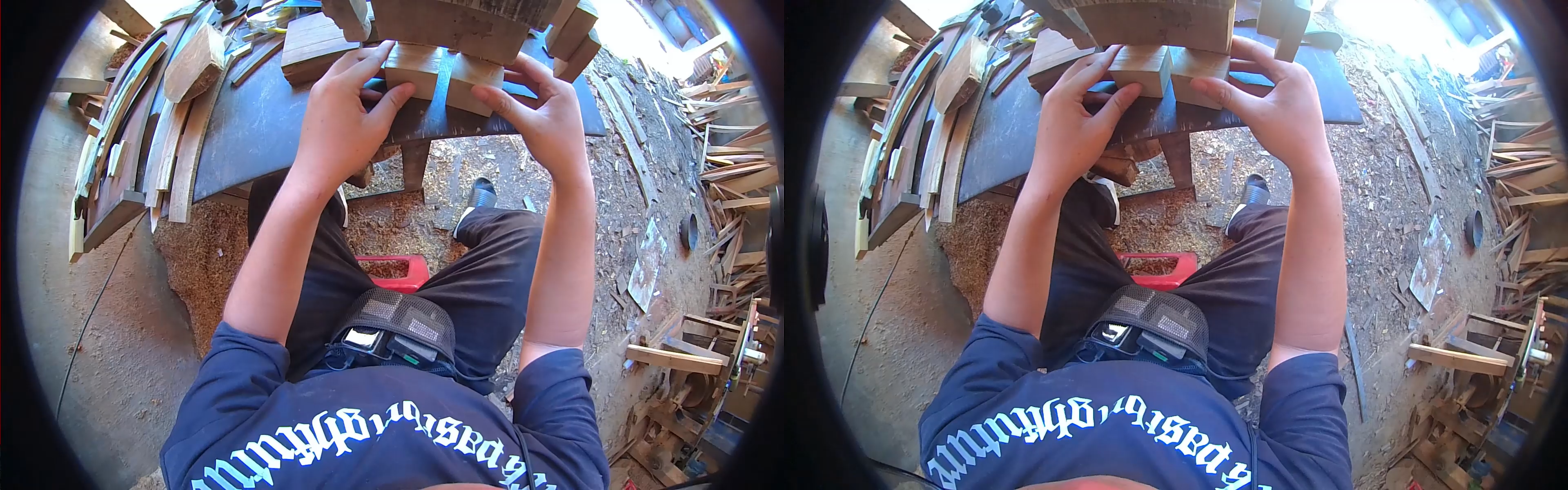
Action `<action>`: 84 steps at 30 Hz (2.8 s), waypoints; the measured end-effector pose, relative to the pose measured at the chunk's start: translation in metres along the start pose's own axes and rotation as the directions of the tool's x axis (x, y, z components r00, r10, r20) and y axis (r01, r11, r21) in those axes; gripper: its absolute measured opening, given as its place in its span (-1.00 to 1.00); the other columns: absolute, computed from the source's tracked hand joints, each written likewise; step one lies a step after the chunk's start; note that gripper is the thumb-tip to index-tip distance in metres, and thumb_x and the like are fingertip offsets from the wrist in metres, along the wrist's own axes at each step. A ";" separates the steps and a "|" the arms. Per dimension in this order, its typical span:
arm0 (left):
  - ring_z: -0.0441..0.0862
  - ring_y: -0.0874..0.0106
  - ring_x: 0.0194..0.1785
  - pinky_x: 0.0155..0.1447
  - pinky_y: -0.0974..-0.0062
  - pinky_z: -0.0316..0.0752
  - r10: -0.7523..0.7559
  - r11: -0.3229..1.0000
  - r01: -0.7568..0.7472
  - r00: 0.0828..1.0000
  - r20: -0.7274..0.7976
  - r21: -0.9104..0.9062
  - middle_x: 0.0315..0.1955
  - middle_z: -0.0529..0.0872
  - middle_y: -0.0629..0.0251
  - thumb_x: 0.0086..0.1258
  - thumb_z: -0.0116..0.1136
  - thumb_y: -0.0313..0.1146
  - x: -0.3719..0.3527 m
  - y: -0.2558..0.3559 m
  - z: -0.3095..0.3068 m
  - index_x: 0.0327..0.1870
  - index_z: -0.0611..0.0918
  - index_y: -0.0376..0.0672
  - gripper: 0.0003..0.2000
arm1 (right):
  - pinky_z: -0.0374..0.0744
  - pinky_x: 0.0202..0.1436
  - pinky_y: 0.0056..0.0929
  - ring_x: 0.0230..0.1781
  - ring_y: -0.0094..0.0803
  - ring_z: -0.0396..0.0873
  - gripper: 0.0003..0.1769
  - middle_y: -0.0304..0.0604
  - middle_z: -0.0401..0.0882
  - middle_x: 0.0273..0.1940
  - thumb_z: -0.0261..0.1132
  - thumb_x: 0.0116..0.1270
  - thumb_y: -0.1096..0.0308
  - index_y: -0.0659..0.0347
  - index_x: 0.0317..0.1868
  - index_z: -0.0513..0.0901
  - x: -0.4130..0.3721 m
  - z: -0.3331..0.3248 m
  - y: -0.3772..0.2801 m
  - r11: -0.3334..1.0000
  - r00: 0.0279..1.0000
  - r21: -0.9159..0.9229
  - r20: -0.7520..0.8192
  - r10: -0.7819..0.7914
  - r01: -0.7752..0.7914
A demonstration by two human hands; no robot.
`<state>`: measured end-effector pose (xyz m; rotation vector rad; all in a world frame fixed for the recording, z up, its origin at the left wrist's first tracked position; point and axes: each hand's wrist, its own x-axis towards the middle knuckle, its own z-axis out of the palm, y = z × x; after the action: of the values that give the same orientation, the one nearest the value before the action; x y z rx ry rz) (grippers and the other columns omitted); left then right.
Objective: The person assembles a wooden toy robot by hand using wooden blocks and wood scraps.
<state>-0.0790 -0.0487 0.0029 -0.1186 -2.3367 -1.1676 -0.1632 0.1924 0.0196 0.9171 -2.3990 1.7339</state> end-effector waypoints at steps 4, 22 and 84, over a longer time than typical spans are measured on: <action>0.81 0.48 -0.02 0.11 0.51 0.69 0.000 1.000 0.000 1.000 -0.008 -0.019 0.17 0.80 0.17 0.50 0.45 -0.37 0.000 -0.007 0.001 0.46 0.65 -0.15 -0.49 | 0.75 0.22 -0.33 0.09 -0.33 0.81 -0.40 -0.02 0.86 0.05 0.63 0.36 0.20 0.27 0.33 0.74 0.003 -0.003 -0.001 0.999 0.999 -0.027 0.024 -0.028 0.029; 0.82 0.49 -0.20 -0.05 0.48 0.71 0.018 0.994 -0.020 1.000 0.023 0.105 -0.08 0.85 0.21 0.36 0.57 -0.37 0.000 -0.003 -0.002 0.31 0.73 -0.23 -0.51 | 0.70 0.29 -0.28 0.18 -0.28 0.79 -0.38 0.00 0.84 0.08 0.61 0.39 0.17 0.28 0.37 0.71 0.004 -0.010 -0.006 0.999 0.997 -0.045 0.066 0.034 -0.031; 0.73 -0.04 -0.10 0.04 0.09 0.62 -0.003 0.972 0.022 0.997 -0.078 0.235 -0.26 0.79 -0.05 0.20 0.65 0.02 0.009 0.014 0.019 -0.02 0.73 -0.37 -0.41 | 0.73 0.14 -0.35 0.07 -0.34 0.84 -0.44 -0.04 0.88 -0.01 0.57 0.39 0.10 0.31 0.25 0.78 0.005 0.005 0.002 0.995 0.992 -0.060 -0.089 -0.085 0.080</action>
<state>-0.0903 -0.0266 0.0077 0.0252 -2.3891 -0.8752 -0.1666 0.1868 0.0178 0.8968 -2.3056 1.6343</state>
